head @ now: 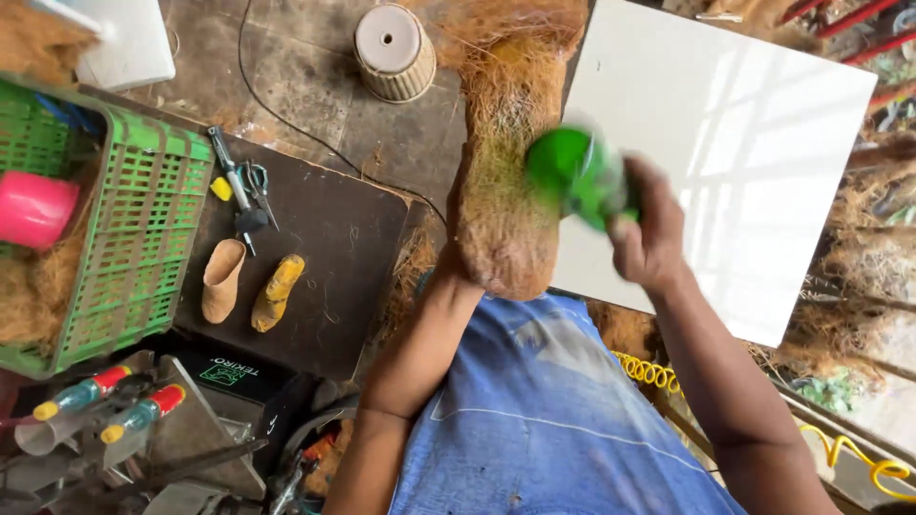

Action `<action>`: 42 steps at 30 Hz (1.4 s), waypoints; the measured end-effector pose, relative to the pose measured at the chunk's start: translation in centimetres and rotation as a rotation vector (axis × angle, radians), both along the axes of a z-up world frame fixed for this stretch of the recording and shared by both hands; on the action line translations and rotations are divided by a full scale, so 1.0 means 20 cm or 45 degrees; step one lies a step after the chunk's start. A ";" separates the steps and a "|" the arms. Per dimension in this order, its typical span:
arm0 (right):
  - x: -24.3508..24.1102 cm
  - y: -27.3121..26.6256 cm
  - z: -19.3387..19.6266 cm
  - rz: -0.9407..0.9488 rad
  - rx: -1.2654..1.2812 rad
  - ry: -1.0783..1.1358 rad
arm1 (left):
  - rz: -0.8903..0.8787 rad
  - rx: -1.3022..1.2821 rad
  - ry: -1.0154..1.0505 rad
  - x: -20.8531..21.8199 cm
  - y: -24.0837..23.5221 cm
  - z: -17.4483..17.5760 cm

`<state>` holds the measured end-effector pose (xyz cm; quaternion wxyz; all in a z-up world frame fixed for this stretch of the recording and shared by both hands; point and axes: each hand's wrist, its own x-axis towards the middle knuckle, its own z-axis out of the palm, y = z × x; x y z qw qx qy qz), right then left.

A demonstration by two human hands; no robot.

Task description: The person uses a pneumatic spray gun to apply a coating to a coconut fiber sandal, then uses a hair dryer to dry the surface. The person then uses a green bottle to apply a liquid to the sandal and rubs it in by hand.

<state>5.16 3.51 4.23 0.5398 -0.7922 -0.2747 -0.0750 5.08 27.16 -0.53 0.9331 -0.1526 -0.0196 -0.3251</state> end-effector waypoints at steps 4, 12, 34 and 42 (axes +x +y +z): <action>-0.03 -0.03 0.27 -0.237 -0.110 0.023 | 0.095 0.501 0.265 0.02 -0.11 0.26; -0.04 -0.13 0.24 -0.085 -0.334 -0.203 | 0.141 0.709 0.389 -0.05 -0.24 0.44; -0.38 -0.25 0.32 -0.197 -0.441 -0.311 | 0.229 0.483 0.095 -0.05 -0.40 0.26; -0.42 -0.32 0.29 -0.193 -0.643 -0.308 | 0.246 0.638 0.063 0.01 -0.48 0.30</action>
